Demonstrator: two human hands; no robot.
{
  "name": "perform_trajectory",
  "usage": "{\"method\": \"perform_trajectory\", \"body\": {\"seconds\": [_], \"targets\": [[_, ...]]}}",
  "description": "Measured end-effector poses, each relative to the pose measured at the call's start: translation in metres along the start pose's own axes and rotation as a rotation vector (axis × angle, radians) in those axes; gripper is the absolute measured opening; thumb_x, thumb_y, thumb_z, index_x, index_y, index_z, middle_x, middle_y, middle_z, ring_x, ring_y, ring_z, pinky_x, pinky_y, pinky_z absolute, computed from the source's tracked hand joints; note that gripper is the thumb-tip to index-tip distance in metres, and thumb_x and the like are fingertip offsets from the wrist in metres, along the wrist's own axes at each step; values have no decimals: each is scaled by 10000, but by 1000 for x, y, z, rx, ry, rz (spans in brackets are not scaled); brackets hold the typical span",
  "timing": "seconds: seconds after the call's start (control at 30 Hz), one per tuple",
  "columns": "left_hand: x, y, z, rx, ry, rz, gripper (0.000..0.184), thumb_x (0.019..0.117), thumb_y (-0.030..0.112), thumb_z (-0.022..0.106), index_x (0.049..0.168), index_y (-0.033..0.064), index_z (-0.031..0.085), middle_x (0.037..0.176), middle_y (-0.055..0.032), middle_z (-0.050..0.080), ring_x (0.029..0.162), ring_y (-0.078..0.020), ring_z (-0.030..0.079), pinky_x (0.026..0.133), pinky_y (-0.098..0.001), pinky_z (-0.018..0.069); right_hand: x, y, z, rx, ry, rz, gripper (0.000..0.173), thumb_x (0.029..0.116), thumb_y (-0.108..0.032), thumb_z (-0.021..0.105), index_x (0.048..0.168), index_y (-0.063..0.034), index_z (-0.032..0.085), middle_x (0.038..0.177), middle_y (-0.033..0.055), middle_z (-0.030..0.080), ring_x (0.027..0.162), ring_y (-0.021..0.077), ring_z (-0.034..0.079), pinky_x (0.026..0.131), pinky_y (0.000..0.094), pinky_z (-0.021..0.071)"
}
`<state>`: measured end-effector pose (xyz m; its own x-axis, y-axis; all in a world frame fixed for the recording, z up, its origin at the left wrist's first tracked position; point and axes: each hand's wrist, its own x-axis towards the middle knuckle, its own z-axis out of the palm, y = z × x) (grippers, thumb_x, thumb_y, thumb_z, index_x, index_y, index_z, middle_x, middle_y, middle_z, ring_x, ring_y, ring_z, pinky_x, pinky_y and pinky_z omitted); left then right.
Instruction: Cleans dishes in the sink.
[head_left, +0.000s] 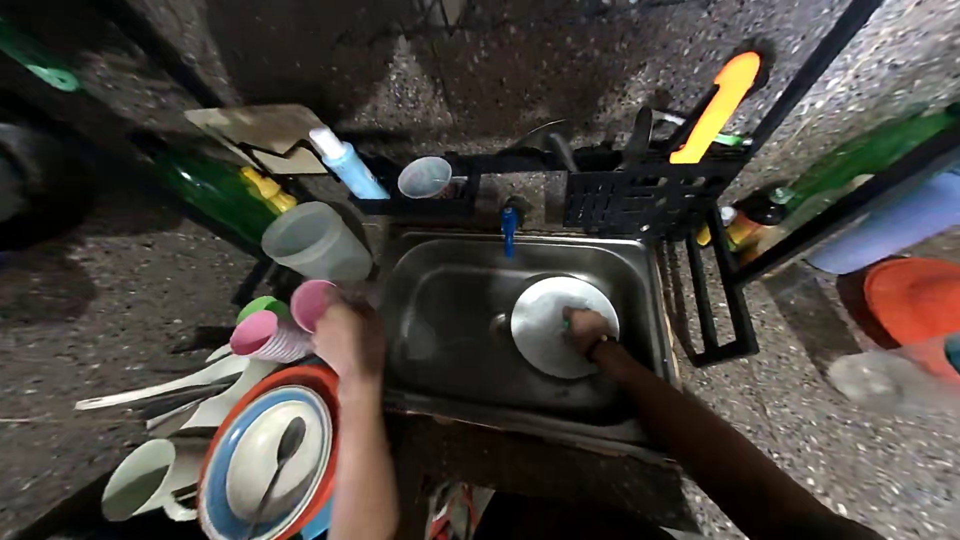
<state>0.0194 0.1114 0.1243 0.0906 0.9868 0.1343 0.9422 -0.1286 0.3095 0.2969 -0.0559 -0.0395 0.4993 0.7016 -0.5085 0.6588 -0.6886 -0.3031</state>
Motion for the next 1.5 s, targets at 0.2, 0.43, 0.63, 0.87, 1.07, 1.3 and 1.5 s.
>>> {"method": "perform_trajectory", "body": {"seconds": [0.2, 0.43, 0.63, 0.87, 1.07, 1.3, 1.5], "targets": [[-88, 27, 117, -1108, -313, -76, 507, 1076, 113, 513, 1508, -88, 342, 1336, -300, 570, 1095, -292, 685, 920, -428, 601, 7, 5, 21, 28, 26, 2, 635, 974, -297, 653, 1541, -110, 439, 1488, 285, 495, 1326, 484, 529, 1054, 639, 461], [-144, 76, 188, -1036, -305, 197, 260, 964, 37, 600, 1143, -138, 669, 1078, -245, 719, 1051, -257, 701, 990, -393, 542, -54, -41, 0, 442, 531, -400, 296, 959, -205, 630, 1120, 25, 725, 1137, 206, 700, 1084, 314, 674, 976, 479, 545], [-134, 66, 188, -1151, -472, 301, 258, 1032, 75, 533, 1116, -110, 692, 1041, -196, 730, 1003, -154, 696, 955, -324, 542, 14, -13, 3, 536, 477, -238, 272, 1022, -174, 574, 1221, -44, 706, 1112, 178, 736, 1049, 311, 707, 966, 535, 548], [-124, 65, 186, -1193, -609, 90, 167, 973, 19, 620, 1057, -105, 693, 990, -133, 695, 915, -67, 627, 877, -245, 520, -14, -35, -5, 204, 139, -379, 415, 1046, -361, 475, 1325, -125, 672, 1261, 151, 702, 1138, 335, 684, 977, 590, 522], [-122, 75, 192, -1542, -558, -173, 258, 1009, 159, 612, 1129, -62, 669, 1015, -129, 716, 941, -168, 685, 887, -372, 581, -12, -8, -17, 1247, -445, -250, 319, 1079, -274, 433, 1247, -72, 614, 1023, 26, 715, 906, 83, 684, 819, 292, 589], [-134, 105, 196, -1676, -895, -272, 347, 1095, 295, 452, 1282, 36, 588, 1050, -80, 702, 928, -127, 682, 842, -327, 589, -41, -14, 24, 974, 529, -446, 348, 963, -128, 625, 1278, 9, 683, 1183, 122, 732, 1022, 121, 704, 925, 314, 583], [-151, 110, 166, -1356, -1086, -99, 557, 804, 107, 818, 1279, -51, 572, 1055, -157, 724, 941, -216, 719, 867, -398, 615, -22, -3, -29, 957, 619, -14, 338, 1080, -272, 481, 1207, -19, 666, 936, 151, 690, 802, 244, 666, 789, 476, 567]]}}
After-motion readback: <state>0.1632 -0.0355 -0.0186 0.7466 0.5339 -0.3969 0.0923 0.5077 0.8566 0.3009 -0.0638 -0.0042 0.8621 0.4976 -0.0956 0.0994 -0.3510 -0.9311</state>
